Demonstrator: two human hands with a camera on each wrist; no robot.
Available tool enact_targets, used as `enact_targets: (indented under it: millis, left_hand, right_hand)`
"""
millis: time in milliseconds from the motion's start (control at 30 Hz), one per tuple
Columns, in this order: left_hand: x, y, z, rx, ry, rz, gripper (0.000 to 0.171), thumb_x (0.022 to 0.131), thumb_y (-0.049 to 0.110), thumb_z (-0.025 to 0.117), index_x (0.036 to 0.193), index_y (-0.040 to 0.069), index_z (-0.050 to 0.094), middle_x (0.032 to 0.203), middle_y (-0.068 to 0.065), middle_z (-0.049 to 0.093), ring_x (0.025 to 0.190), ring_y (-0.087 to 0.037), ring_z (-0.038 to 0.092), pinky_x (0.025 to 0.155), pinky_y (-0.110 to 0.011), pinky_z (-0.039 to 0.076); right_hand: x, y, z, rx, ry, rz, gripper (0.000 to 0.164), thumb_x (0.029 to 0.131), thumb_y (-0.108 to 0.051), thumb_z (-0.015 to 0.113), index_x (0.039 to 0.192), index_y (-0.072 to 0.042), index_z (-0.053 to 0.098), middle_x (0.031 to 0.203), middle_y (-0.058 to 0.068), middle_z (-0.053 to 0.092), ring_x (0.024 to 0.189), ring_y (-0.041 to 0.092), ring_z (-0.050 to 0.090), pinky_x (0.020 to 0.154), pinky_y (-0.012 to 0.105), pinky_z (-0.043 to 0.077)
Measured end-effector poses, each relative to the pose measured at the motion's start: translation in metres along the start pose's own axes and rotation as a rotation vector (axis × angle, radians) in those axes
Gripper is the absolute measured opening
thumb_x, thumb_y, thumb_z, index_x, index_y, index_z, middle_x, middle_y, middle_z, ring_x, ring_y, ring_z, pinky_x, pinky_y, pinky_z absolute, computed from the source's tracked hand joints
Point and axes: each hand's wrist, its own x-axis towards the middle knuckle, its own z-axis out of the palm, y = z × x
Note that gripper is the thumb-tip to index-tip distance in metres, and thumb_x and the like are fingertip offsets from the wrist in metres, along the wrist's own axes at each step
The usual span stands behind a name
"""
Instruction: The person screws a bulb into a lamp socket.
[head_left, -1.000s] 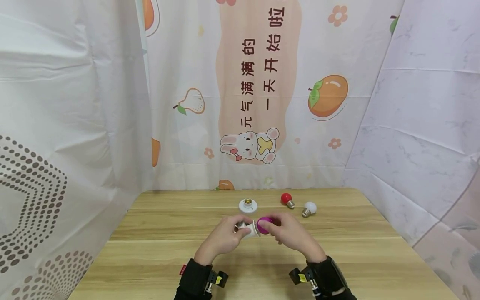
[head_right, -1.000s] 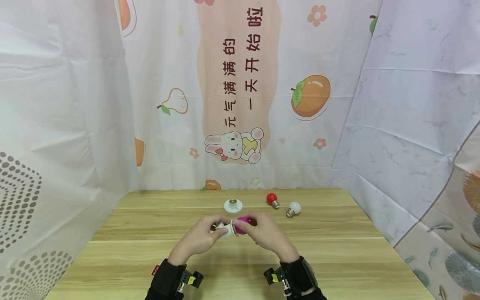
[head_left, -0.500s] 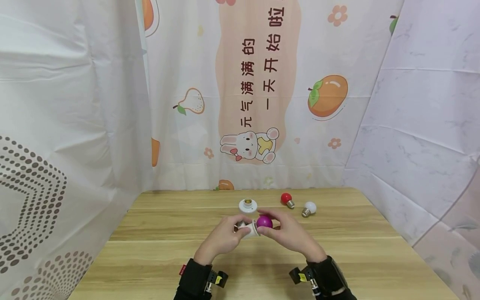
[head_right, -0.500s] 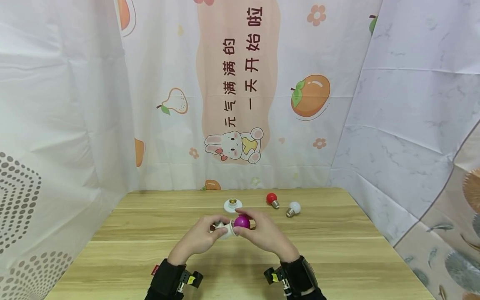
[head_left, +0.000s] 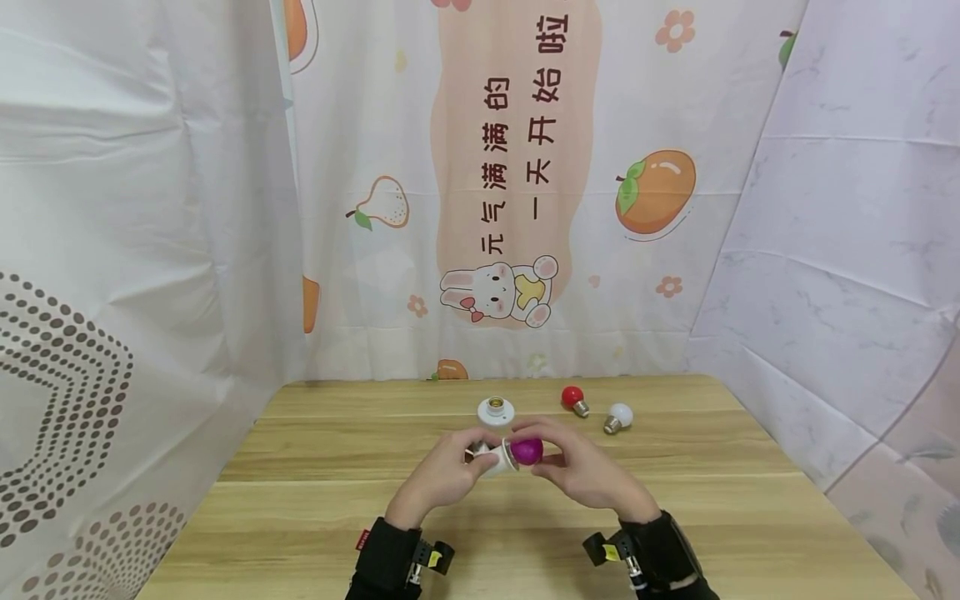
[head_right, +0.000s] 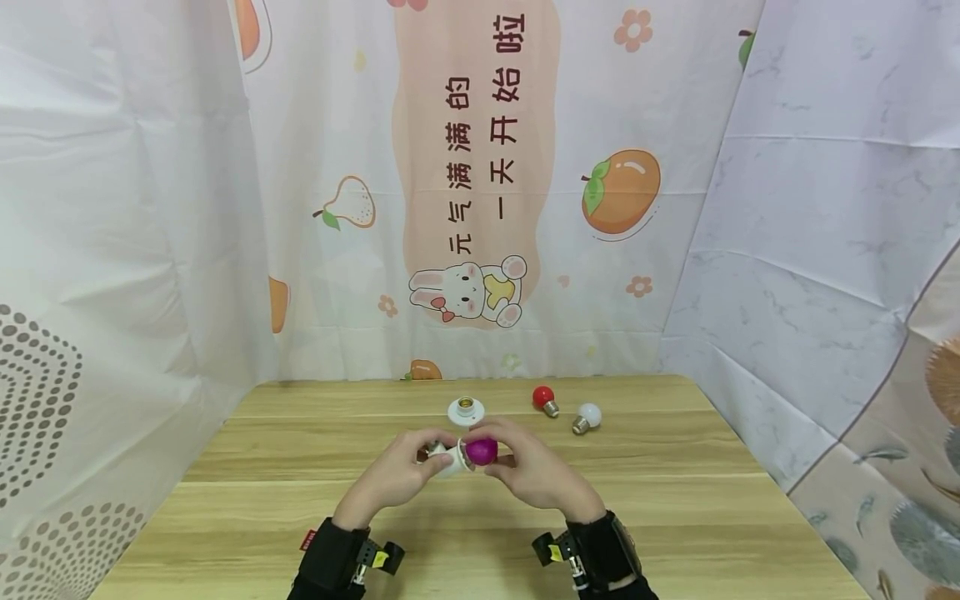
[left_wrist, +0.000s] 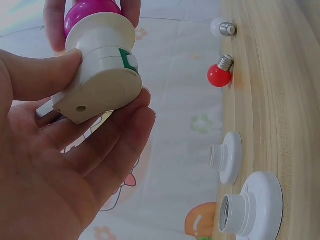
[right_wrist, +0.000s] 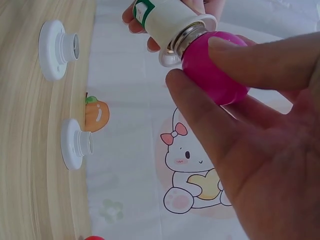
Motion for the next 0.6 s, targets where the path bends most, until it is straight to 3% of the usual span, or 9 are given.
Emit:
enact_targets:
  millis: [333,600]
  left_hand:
    - [0.0008,-0.0014,0.0023,-0.011,-0.005,0.007,0.023,0.103,0.020,0.062,0.123,0.010,0.069,0.111,0.000,0.070,0.092,-0.011,0.063,0.078,-0.028,0.052]
    - [0.0004,0.0021,0.0013,-0.009,0.005,0.021,0.023,0.103,0.018,0.061,0.122,0.008,0.069,0.115,-0.003,0.070,0.097,-0.013,0.064,0.084,-0.030,0.053]
  right_hand:
    - [0.0001,-0.0005,-0.0013,-0.023,0.018,0.028,0.047,0.091,0.013,0.066,0.131,-0.013,0.064,0.143,0.014,0.054,0.130,0.038,0.051,0.094,0.038,0.055]
    - [0.0000,0.0006,-0.0010,-0.076,0.023,0.042,0.044,0.093,0.005,0.067,0.133,-0.015,0.064,0.141,0.007,0.057,0.125,0.031,0.056,0.094,0.037,0.055]
